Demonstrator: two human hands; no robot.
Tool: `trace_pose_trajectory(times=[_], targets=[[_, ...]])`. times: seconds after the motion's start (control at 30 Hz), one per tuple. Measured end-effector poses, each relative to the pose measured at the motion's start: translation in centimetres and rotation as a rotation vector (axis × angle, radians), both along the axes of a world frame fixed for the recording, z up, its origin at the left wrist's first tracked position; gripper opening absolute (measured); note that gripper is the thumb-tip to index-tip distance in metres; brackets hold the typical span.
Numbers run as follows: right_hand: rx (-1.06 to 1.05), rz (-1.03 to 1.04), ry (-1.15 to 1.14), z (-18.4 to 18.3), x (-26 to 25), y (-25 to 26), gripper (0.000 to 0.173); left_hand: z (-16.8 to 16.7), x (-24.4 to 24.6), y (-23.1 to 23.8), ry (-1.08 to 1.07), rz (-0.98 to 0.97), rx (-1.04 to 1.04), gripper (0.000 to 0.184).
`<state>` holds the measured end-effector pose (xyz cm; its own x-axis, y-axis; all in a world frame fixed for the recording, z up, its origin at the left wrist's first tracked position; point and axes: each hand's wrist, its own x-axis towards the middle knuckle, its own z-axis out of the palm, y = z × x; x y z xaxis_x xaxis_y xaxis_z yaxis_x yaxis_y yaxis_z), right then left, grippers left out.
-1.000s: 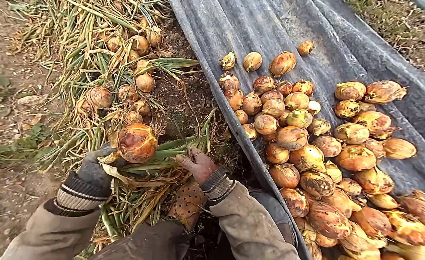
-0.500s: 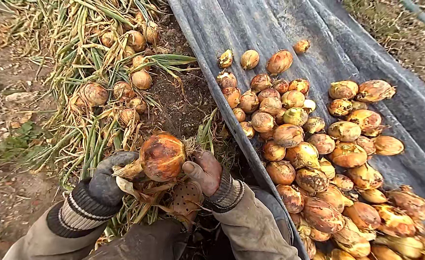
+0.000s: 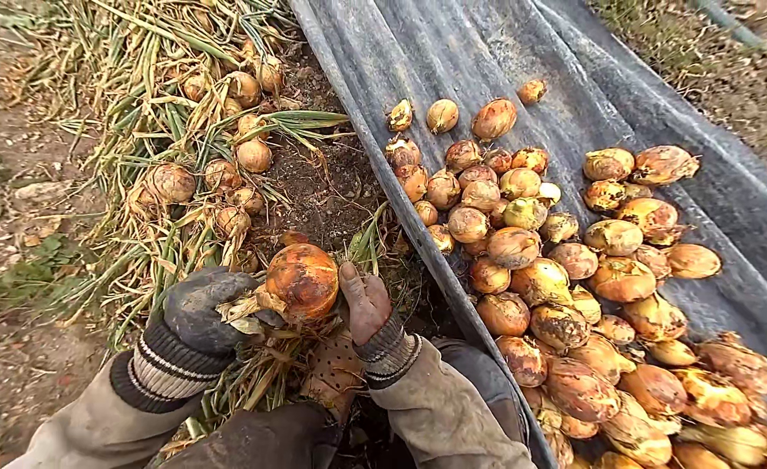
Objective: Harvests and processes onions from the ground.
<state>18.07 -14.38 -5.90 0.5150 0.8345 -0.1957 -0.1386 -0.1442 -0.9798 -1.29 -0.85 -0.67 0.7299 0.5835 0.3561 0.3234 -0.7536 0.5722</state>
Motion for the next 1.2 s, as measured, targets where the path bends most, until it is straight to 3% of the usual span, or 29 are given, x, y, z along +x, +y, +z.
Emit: trace_pose_trajectory(times=[0.07, 0.17, 0.23, 0.3, 0.37, 0.5, 0.57, 0.7, 0.8, 0.93, 1.03, 1.07, 1.13, 1.2], targets=[[0.012, -0.066, -0.052, 0.0, -0.2, 0.0, 0.065, -0.2, 0.2, 0.5, 0.050, 0.080, 0.053, 0.034], [0.066, -0.127, -0.195, -0.1, -0.2, -0.2, 0.064, 0.0, 1.1, 2.3, 0.208, 0.448, -0.076, 0.037], [-0.159, 0.056, -0.265, 0.1, 0.5, -0.3, 0.072, 0.6, 1.7, 3.7, 0.262, 0.572, -0.167, 0.037], [-0.446, 0.391, -0.239, 0.8, 1.5, 0.4, 0.077, 1.1, 2.2, 3.8, 0.273, 0.438, -0.150, 0.030], [-0.555, 0.498, -0.202, 1.0, 1.7, 1.2, 0.078, 1.8, 3.7, 3.0, 0.346, 0.183, -0.121, 0.027], [-0.567, 0.331, -0.062, 0.1, 3.9, 0.8, 0.082, 3.0, 9.5, -1.0, 0.709, -0.157, -0.143, 0.035], [-0.593, 0.250, 0.072, 0.2, 5.4, 0.5, 0.087, 3.6, 12.5, -1.9, 0.732, -0.188, -0.244, 0.045], [-0.379, -0.063, 0.588, -0.5, 7.1, -0.4, 0.074, 5.0, 16.1, -2.1, 0.843, -0.302, -0.138, 0.046], [-0.294, -0.079, 0.697, 0.7, 10.4, -0.8, 0.077, 4.4, 18.9, -1.3, 0.978, -0.314, -0.078, 0.038], [-0.125, -0.078, 0.514, 2.8, 13.4, -1.7, 0.072, 2.2, 23.8, 5.7, 0.929, -0.022, -0.027, 0.034], [0.190, -0.408, 0.305, 5.1, 15.3, -3.4, 0.050, -0.7, 22.5, 10.6, 0.928, 0.066, -0.048, 0.033], [0.271, -0.536, 0.285, 5.5, 15.9, -3.7, 0.041, -1.6, 21.2, 10.1, 0.947, 0.015, -0.086, 0.038], [0.242, -0.685, 0.281, 5.7, 15.2, -3.3, 0.025, -4.6, 18.4, 5.9, 1.012, -0.150, -0.116, 0.051], [0.133, -0.609, 0.322, 4.6, 12.8, -2.1, 0.019, -7.8, 15.7, -0.3, 1.063, -0.298, -0.113, 0.058]])
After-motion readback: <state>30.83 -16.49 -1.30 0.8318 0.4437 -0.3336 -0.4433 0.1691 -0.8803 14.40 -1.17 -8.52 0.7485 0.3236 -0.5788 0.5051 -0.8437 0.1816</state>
